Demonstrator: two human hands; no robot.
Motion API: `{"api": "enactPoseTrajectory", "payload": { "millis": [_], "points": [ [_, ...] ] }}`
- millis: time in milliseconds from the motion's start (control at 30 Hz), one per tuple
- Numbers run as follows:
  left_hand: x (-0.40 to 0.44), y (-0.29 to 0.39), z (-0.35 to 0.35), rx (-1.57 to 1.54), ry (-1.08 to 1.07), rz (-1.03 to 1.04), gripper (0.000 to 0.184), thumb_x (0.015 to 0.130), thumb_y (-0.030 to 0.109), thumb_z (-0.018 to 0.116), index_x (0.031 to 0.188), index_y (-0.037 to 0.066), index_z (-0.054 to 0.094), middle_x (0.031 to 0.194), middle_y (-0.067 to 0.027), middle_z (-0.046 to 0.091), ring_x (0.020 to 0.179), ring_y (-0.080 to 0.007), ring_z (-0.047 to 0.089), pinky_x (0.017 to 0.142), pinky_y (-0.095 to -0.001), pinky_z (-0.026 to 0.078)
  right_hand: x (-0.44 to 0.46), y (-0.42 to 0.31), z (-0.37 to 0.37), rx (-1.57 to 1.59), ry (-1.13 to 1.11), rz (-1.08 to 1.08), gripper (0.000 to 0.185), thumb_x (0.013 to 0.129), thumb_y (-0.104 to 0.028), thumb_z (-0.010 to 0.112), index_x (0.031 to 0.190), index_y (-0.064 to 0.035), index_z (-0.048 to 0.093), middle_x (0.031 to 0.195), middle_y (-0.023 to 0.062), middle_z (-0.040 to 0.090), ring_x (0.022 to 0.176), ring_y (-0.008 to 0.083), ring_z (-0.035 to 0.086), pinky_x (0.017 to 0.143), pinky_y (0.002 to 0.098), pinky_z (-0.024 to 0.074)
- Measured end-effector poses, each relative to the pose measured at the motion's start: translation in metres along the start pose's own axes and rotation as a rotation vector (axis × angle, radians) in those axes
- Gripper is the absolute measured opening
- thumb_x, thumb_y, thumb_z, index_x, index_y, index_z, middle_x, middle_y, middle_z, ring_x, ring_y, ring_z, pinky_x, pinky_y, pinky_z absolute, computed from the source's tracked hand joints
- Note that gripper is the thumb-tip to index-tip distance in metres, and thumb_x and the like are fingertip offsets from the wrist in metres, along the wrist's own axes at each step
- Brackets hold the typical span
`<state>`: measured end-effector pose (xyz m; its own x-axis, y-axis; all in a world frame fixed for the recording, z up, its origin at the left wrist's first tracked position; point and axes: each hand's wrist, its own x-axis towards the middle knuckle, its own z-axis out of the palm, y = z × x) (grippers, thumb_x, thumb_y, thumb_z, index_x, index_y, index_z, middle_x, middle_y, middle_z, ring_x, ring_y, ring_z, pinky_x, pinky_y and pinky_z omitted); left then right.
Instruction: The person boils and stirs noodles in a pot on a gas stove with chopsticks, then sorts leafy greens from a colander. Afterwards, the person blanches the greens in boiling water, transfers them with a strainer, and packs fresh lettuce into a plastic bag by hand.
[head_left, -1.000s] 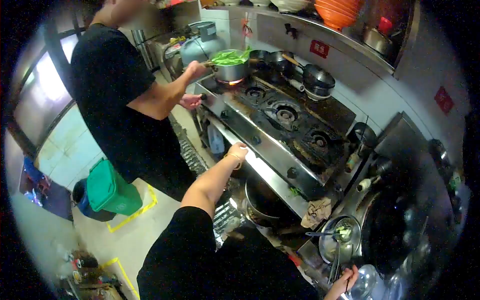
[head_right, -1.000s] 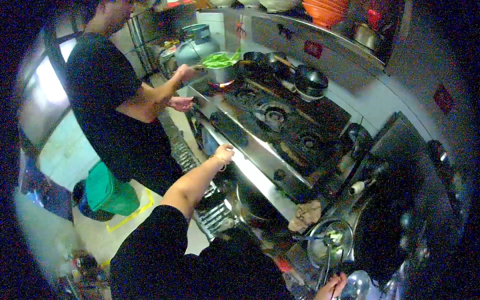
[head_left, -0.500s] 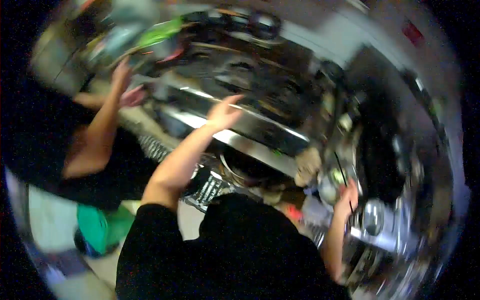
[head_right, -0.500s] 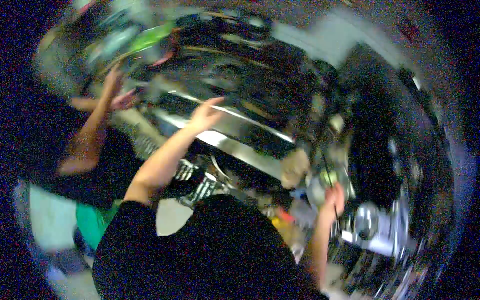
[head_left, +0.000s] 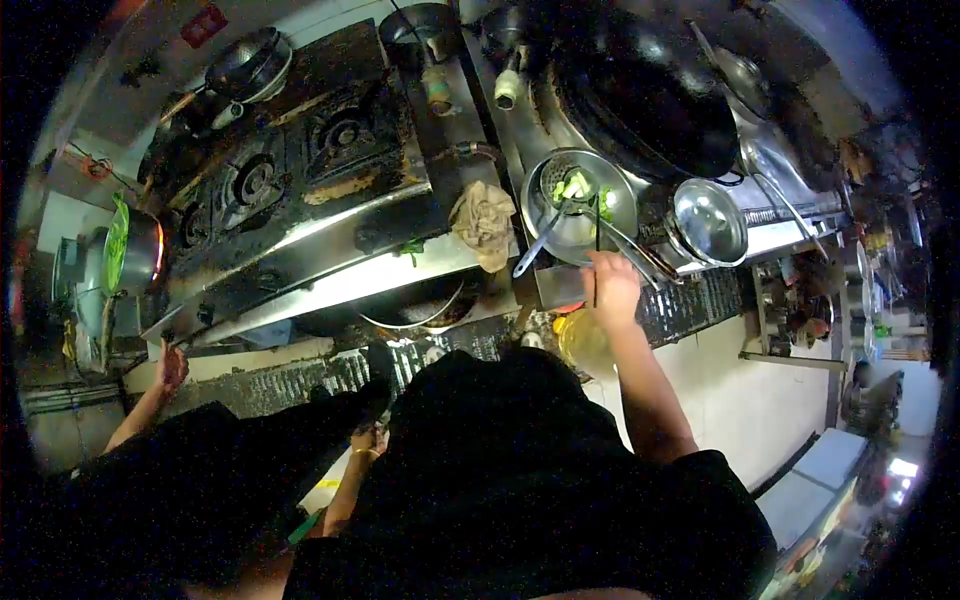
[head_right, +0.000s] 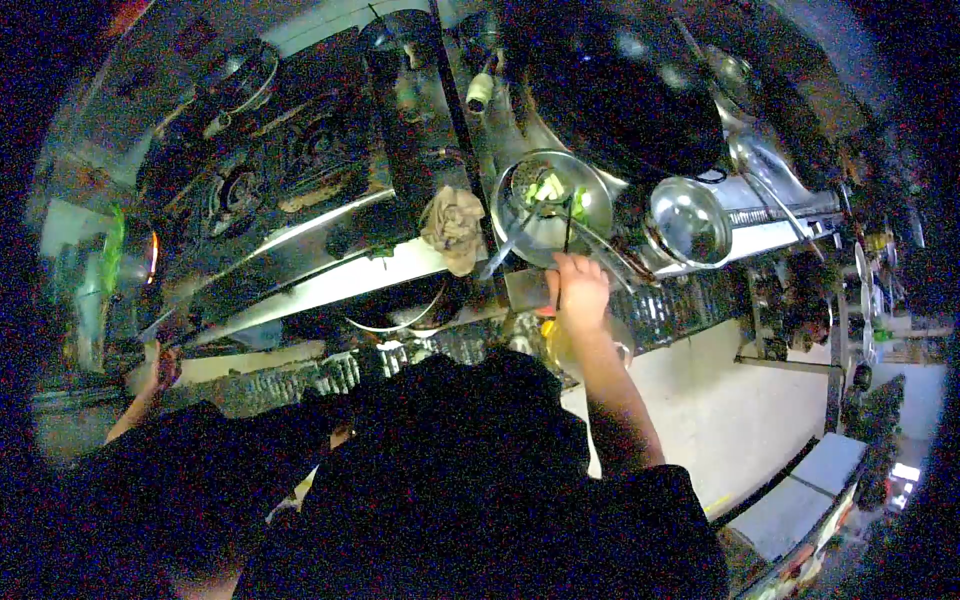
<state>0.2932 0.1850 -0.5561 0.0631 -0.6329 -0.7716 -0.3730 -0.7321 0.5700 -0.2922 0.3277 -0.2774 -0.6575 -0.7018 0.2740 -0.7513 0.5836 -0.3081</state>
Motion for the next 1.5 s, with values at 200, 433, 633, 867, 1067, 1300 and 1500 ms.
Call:
{"api": "enactPoseTrajectory", "payload": {
  "millis": [200, 433, 633, 867, 1067, 1300, 1500],
  "points": [
    [-0.061, 0.050, 0.001, -0.298, 0.033, -0.050, 0.017, 0.084, 0.011, 0.056, 0.100, 0.010, 0.053, 0.068, -0.0091, 0.056, 0.050, -0.0184, 0.052, 0.039, -0.0306, 0.040, 0.025, -0.012, -0.010, -0.119, 0.230, -0.314, 0.037, 0.071, -0.008, 0.059, 0.107, -0.0141, 0.058, 0.105, 0.0092, 0.059, 0.098, 0.0271, 0.056, 0.082, 0.0443, 0.0445],
    [-0.135, 0.119, 0.085, -0.010, -0.104, 0.292, 0.022, 0.086, 0.006, 0.054, 0.108, 0.003, 0.054, 0.079, -0.0103, 0.062, 0.058, -0.0167, 0.060, 0.044, -0.0269, 0.047, 0.061, 0.059, -0.022, -0.226, -0.030, -0.199, 0.013, 0.076, -0.014, 0.050, 0.082, -0.0095, 0.061, 0.068, 0.0100, 0.062, 0.052, 0.0255, 0.062, 0.044, 0.0373, 0.0483],
    [-0.152, 0.192, 0.173, 0.305, -0.304, 0.718, 0.029, 0.083, 0.010, 0.060, 0.110, 0.001, 0.057, 0.089, -0.0057, 0.061, 0.077, -0.0122, 0.056, 0.067, -0.0265, 0.048, 0.081, 0.107, -0.020, -0.371, -0.436, 0.071, 0.027, 0.079, -0.028, 0.057, 0.097, -0.0095, 0.063, 0.088, 0.0129, 0.065, 0.079, 0.0294, 0.066, 0.068, 0.0413, 0.0525],
    [-0.199, 0.296, 0.334, 0.510, -0.306, 1.170, 0.047, 0.075, 0.018, 0.066, 0.118, 0.004, 0.053, 0.111, -0.0183, 0.054, 0.101, -0.0304, 0.055, 0.083, -0.0349, 0.047, 0.062, 0.111, -0.007, -0.236, -0.449, 0.048, 0.037, 0.078, -0.043, 0.058, 0.087, -0.0078, 0.059, 0.074, 0.0116, 0.066, 0.069, 0.0299, 0.065, 0.058, 0.0421, 0.0515],
    [-0.179, 0.289, 0.389, 0.324, -0.383, 1.034, 0.047, 0.074, 0.013, 0.068, 0.117, 0.003, 0.051, 0.104, -0.0147, 0.052, 0.091, -0.0211, 0.055, 0.073, -0.0289, 0.049, 0.034, 0.115, -0.066, 0.011, -0.283, 0.033, 0.032, 0.076, -0.035, 0.063, 0.097, -0.0102, 0.060, 0.081, 0.0124, 0.064, 0.069, 0.0299, 0.064, 0.061, 0.0413, 0.0507],
    [-0.233, 0.306, 0.396, 0.499, -0.308, 1.008, 0.031, 0.078, 0.012, 0.065, 0.106, 0.002, 0.057, 0.087, -0.0068, 0.059, 0.076, -0.0158, 0.058, 0.066, -0.0275, 0.048, 0.031, 0.194, -0.120, -0.287, -0.130, 0.098, 0.021, 0.067, -0.016, 0.070, 0.087, -0.0107, 0.063, 0.085, 0.0053, 0.055, 0.075, 0.0271, 0.059, 0.060, 0.0378, 0.0496],
    [-0.215, 0.282, 0.415, 0.455, -0.426, 0.797, 0.032, 0.080, 0.018, 0.067, 0.106, 0.004, 0.057, 0.091, -0.0069, 0.060, 0.079, -0.0149, 0.057, 0.069, -0.0275, 0.047, 0.030, 0.217, -0.116, -0.260, -0.013, 0.019, 0.011, 0.066, -0.005, 0.063, 0.076, -0.0097, 0.058, 0.079, 0.0054, 0.056, 0.070, 0.0269, 0.057, 0.058, 0.0374, 0.0470]
  ]
}}
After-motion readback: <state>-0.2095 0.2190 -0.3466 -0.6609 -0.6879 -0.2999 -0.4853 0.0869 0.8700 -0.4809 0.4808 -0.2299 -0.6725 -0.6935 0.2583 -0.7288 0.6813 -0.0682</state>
